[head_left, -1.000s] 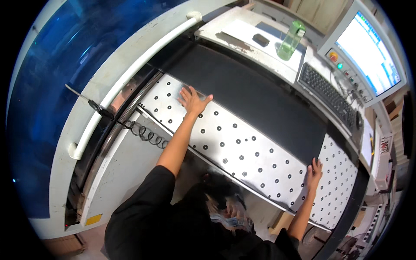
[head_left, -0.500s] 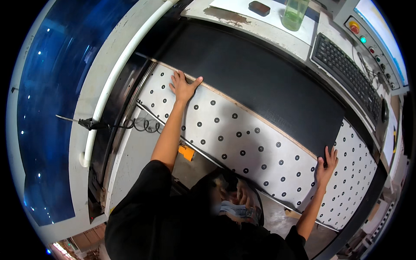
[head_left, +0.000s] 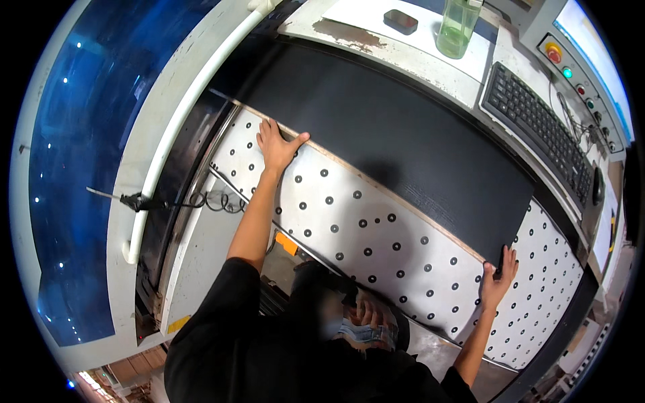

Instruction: The person places black and white panels onto a machine bed, uses a small hand tool to manipulate the edges, and marks a cardboard box with a pen.

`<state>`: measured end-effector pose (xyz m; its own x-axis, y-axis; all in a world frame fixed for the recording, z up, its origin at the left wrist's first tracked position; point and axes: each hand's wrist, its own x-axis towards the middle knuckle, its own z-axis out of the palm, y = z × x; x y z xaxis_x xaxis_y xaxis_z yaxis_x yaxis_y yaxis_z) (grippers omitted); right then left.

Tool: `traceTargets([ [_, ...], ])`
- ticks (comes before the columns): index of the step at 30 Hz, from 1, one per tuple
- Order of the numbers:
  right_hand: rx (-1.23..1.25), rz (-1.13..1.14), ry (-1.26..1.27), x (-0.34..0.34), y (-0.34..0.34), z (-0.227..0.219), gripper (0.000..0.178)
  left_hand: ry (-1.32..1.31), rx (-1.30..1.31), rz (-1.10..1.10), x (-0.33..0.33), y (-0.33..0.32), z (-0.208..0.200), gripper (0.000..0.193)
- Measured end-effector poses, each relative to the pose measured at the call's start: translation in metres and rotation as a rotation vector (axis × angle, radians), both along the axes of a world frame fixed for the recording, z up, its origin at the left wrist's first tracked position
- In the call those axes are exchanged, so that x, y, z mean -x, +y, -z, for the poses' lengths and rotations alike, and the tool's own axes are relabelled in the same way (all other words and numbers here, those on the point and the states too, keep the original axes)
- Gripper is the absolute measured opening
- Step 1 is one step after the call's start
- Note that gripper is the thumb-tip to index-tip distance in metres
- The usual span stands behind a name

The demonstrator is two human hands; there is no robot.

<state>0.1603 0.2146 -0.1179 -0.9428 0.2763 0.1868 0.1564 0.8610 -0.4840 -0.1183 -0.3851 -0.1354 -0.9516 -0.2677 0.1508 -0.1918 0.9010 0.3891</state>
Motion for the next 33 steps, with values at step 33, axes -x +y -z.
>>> traceTargets([
  [33,-0.006,0.090,0.084,-0.010,0.000,0.002,0.061,0.009,0.132,0.001,0.000,-0.009,0.013,0.128],
])
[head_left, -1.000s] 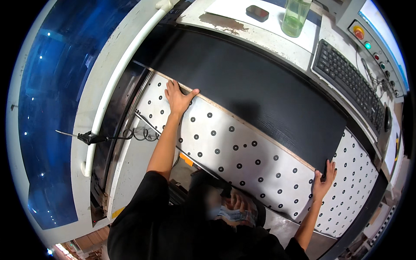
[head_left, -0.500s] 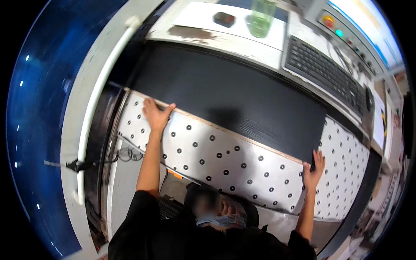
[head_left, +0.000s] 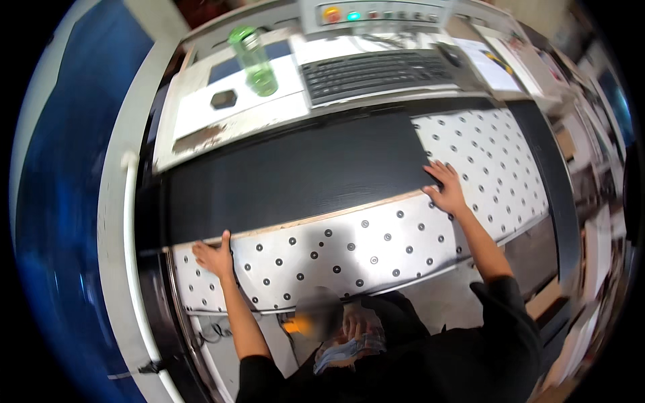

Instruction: The person places black and white panels onto a machine bed, uses a small hand tool to manipulate the edges, and marks a cardboard box with a pen.

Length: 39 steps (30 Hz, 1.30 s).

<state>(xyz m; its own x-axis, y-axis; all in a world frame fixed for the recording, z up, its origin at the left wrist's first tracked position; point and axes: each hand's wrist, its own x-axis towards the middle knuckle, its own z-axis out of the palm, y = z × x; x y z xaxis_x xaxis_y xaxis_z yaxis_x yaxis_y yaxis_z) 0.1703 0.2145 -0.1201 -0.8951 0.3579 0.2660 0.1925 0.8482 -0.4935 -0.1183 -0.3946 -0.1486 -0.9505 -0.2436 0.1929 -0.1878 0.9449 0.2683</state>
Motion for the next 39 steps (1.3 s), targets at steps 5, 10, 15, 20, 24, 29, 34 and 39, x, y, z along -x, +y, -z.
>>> traceTargets([
  [5,-0.047,0.058,0.090,-0.009,-0.018,-0.003,0.056,0.030,0.063,-0.026,0.003,0.001,0.004,0.126],
  [10,-0.104,0.371,0.286,-0.023,-0.092,0.014,0.050,0.138,-0.302,0.095,0.015,-0.024,0.022,0.099],
  [15,-0.139,0.277,0.222,-0.122,-0.204,0.019,0.048,-0.346,-1.230,1.367,-0.187,0.113,-0.188,0.042],
  [20,-0.016,0.330,0.045,-0.270,-0.273,0.051,0.049,-0.708,-1.597,2.689,-0.312,0.186,-0.307,0.016],
  [24,0.553,1.159,-0.216,-0.431,-0.317,0.207,0.038,-1.034,-1.563,2.931,-0.379,0.228,-0.327,0.017],
  [29,0.860,1.662,-0.472,-0.609,-0.419,0.233,0.030,-1.516,-1.544,3.042,-0.492,0.298,-0.332,0.016],
  [34,1.044,1.752,-0.292,-0.706,-0.437,0.255,0.031,-1.738,-1.492,3.276,-0.620,0.376,-0.330,0.018],
  [39,1.035,1.824,-0.070,-0.778,-0.378,0.241,0.032,-2.176,-1.155,3.436,-0.742,0.454,-0.336,0.022],
])
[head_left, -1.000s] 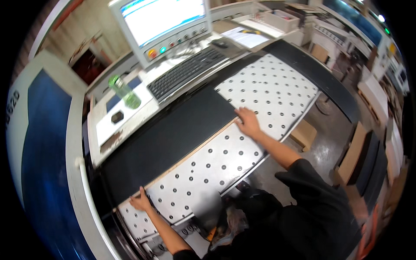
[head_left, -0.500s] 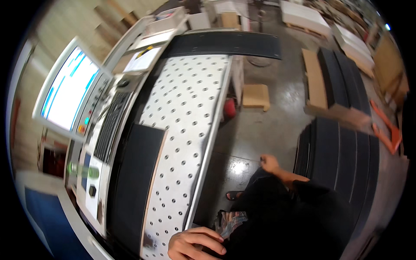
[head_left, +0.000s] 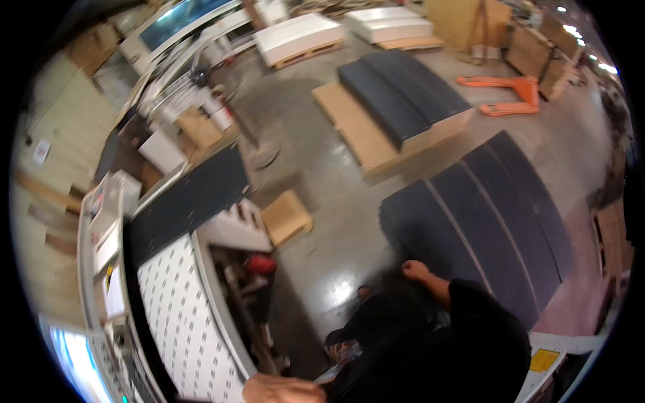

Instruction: The person places black and white panels onto a machine bed, uses a small hand tool to manipulate the edges, and marks a cardboard box with a pen.

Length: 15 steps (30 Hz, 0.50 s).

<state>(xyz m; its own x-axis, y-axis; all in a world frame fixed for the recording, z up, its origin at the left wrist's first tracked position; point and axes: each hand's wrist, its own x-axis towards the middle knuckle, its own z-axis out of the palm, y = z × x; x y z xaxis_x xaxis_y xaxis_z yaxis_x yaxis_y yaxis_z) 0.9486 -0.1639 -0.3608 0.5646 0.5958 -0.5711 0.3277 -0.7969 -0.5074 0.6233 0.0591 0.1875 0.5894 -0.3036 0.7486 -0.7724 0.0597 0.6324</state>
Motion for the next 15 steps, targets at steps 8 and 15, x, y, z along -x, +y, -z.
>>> traceTargets([
  [8,-0.228,-0.040,-0.024,-0.123,0.154,-0.040,0.032,0.004,-0.085,0.018,-0.150,0.118,-0.021,0.032],
  [15,-0.207,0.223,-0.087,-0.224,0.193,-0.048,0.034,-0.029,-0.293,0.280,-0.288,0.290,-0.059,0.019],
])
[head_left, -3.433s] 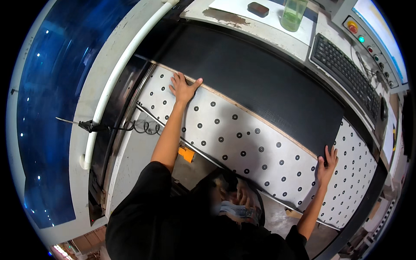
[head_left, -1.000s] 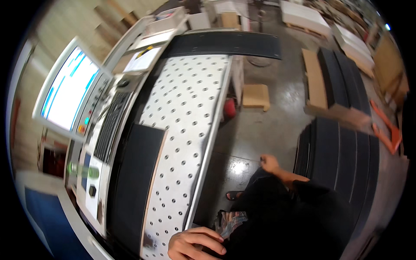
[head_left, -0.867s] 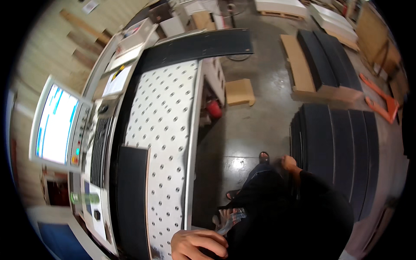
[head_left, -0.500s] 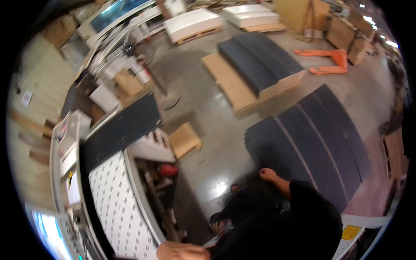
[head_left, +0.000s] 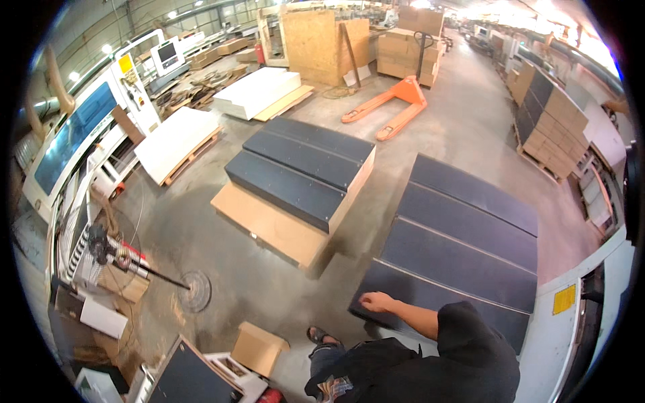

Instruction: The person places black and white panels onto a machine bed, uses a small hand tool to manipulate the edges, and marks a cardboard box with a pen.

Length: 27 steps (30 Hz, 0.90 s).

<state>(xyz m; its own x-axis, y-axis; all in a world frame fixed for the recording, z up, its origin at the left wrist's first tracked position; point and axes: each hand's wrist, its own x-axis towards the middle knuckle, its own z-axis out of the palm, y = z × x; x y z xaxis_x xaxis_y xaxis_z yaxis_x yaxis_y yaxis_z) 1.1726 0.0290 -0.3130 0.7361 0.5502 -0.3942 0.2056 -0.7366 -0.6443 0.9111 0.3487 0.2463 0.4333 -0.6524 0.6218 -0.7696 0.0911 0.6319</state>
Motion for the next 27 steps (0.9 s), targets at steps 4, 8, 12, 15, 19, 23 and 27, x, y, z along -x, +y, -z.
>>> traceTargets([
  [4,0.066,0.415,0.094,-0.025,-0.053,0.016,0.031,-0.064,-0.208,0.104,-0.081,0.117,-0.038,0.019],
  [8,0.078,1.129,0.265,-0.010,-0.078,0.020,0.017,-0.116,-0.460,0.108,-0.161,0.203,-0.065,0.026],
  [12,0.091,1.500,0.485,0.008,-0.053,0.086,0.029,0.104,-0.403,0.124,-0.265,0.293,-0.035,0.037],
  [15,0.177,1.431,0.616,-0.052,0.022,0.128,0.014,0.058,-0.263,0.205,-0.340,0.367,-0.004,0.041],
  [19,0.703,-0.221,-0.312,-0.249,0.213,0.154,0.016,-0.117,-0.164,0.170,-0.445,0.454,-0.006,0.024],
  [23,0.025,0.427,0.070,-0.493,0.532,0.099,0.036,-0.296,-0.189,0.003,-0.543,0.556,-0.023,0.022],
  [27,-0.231,0.198,-0.016,-0.653,0.794,-0.029,0.034,-0.223,-0.155,-0.270,-0.616,0.682,0.003,0.030],
])
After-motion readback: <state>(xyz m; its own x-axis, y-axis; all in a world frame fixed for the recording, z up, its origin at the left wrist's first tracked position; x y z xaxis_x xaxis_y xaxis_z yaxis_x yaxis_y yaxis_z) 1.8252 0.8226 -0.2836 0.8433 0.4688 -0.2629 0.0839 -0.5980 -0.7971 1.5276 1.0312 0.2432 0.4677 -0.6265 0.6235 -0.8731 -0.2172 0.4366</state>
